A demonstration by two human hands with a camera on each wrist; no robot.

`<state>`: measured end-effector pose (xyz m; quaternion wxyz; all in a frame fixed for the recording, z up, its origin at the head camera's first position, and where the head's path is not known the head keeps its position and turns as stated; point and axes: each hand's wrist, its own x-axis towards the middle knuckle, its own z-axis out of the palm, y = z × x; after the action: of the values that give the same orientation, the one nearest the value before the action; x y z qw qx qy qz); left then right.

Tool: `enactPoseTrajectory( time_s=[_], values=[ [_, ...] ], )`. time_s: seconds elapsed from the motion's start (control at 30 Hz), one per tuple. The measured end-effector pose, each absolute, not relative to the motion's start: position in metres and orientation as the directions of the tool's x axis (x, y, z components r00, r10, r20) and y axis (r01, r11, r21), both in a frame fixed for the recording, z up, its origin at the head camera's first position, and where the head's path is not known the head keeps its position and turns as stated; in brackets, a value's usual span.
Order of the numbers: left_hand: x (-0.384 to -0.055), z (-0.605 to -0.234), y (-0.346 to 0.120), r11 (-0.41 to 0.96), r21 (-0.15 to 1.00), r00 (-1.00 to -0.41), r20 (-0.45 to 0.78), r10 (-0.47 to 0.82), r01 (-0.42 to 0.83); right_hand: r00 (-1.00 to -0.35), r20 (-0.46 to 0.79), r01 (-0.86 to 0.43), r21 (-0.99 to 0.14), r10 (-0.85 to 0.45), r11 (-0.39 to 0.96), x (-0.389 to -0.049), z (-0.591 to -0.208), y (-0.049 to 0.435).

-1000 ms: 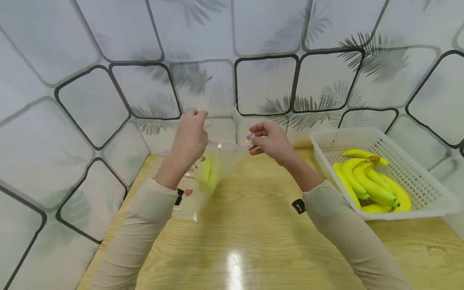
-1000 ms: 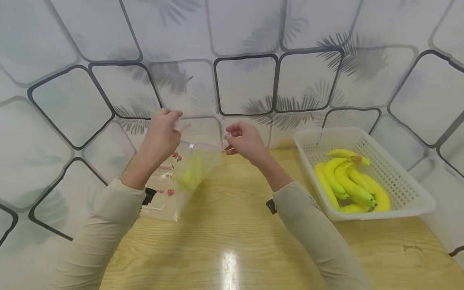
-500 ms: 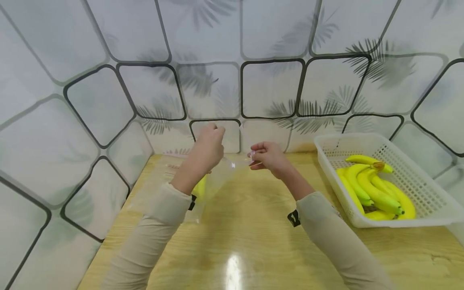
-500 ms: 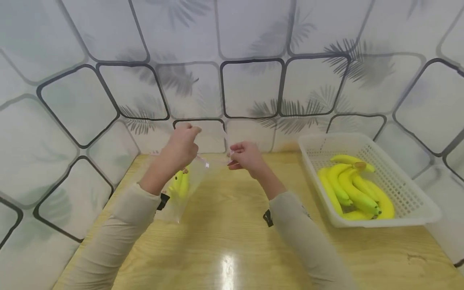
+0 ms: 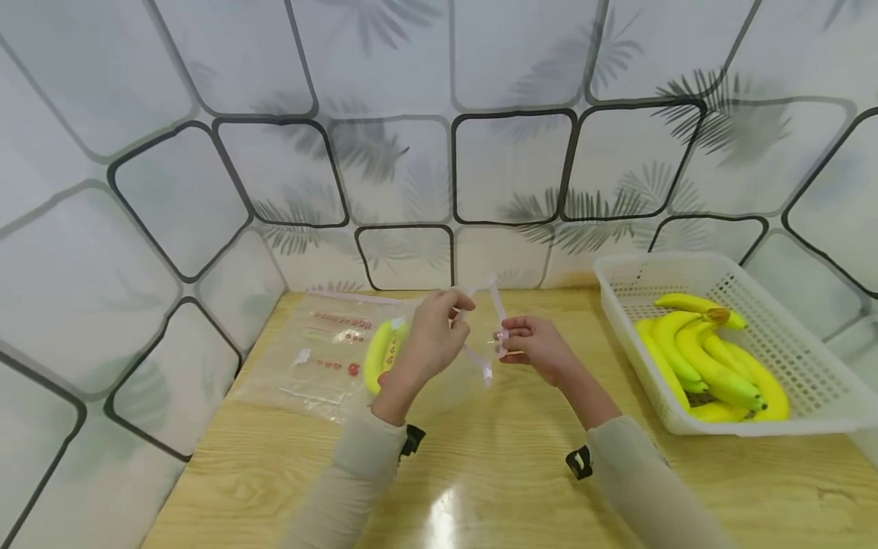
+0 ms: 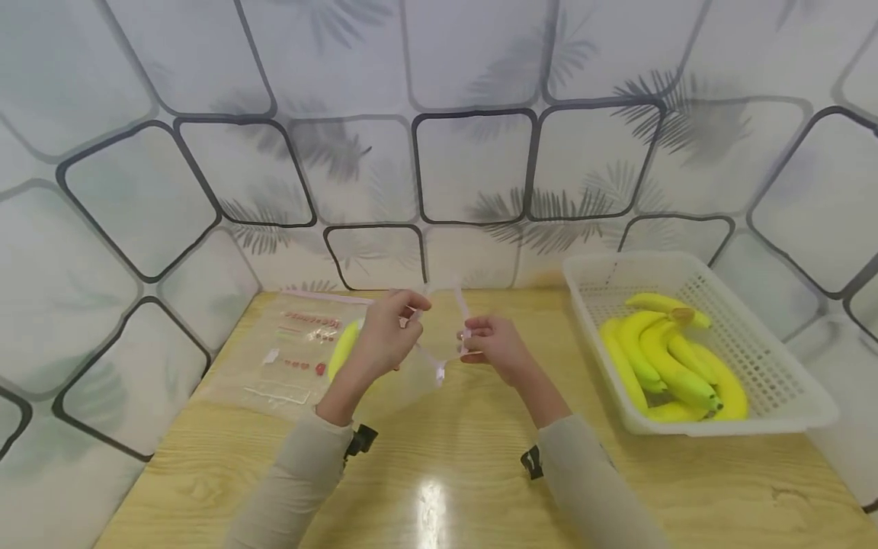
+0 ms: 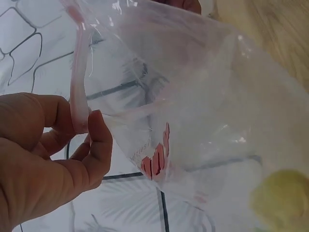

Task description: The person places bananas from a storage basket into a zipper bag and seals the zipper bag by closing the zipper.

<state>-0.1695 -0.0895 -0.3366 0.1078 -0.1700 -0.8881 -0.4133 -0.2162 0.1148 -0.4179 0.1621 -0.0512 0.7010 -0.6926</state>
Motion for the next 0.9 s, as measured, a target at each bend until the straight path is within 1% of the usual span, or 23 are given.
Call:
enactPoseTrajectory(
  time_s=[0.13,0.23,0.37,0.5,0.6,0.7,0.8,0.9],
  values=[
    [-0.167,-0.354,-0.082,0.605,0.698,-0.923,0.307,0.232,0.384,-0.949,-0.136,0.122,-0.990,-0.286,0.066,-0.213,-0.434,0.120],
    [-0.166,-0.370,-0.078,0.558,0.742,-0.928,0.308,0.208,0.371,-0.957,-0.108,0.080,-0.990,-0.269,0.113,-0.211,-0.445,0.121],
    [-0.164,-0.391,-0.074,0.476,0.814,-0.943,0.294,0.158,0.334,-0.966,-0.058,0.005,-0.978,-0.251,0.208,-0.207,-0.456,0.124],
    [-0.166,-0.408,-0.072,0.390,0.866,-0.950,0.285,0.129,0.313,-0.967,-0.012,-0.077,-0.937,-0.253,0.341,-0.201,-0.456,0.128],
    [-0.168,-0.417,-0.073,0.332,0.895,-0.954,0.273,0.122,0.298,-0.961,0.027,-0.156,-0.873,-0.274,0.462,-0.195,-0.451,0.133],
    [-0.169,-0.423,-0.076,0.305,0.912,-0.961,0.256,0.100,0.275,-0.940,0.076,-0.261,-0.787,-0.332,0.559,-0.185,-0.437,0.141],
    [-0.171,-0.426,-0.078,0.270,0.928,-0.966,0.242,0.095,0.259,-0.919,0.129,-0.349,-0.705,-0.372,0.617,-0.172,-0.414,0.156],
    [-0.174,-0.425,-0.076,0.236,0.935,-0.962,0.240,0.131,0.266,-0.917,0.152,-0.375,-0.639,-0.368,0.671,-0.161,-0.386,0.179]
  ],
)
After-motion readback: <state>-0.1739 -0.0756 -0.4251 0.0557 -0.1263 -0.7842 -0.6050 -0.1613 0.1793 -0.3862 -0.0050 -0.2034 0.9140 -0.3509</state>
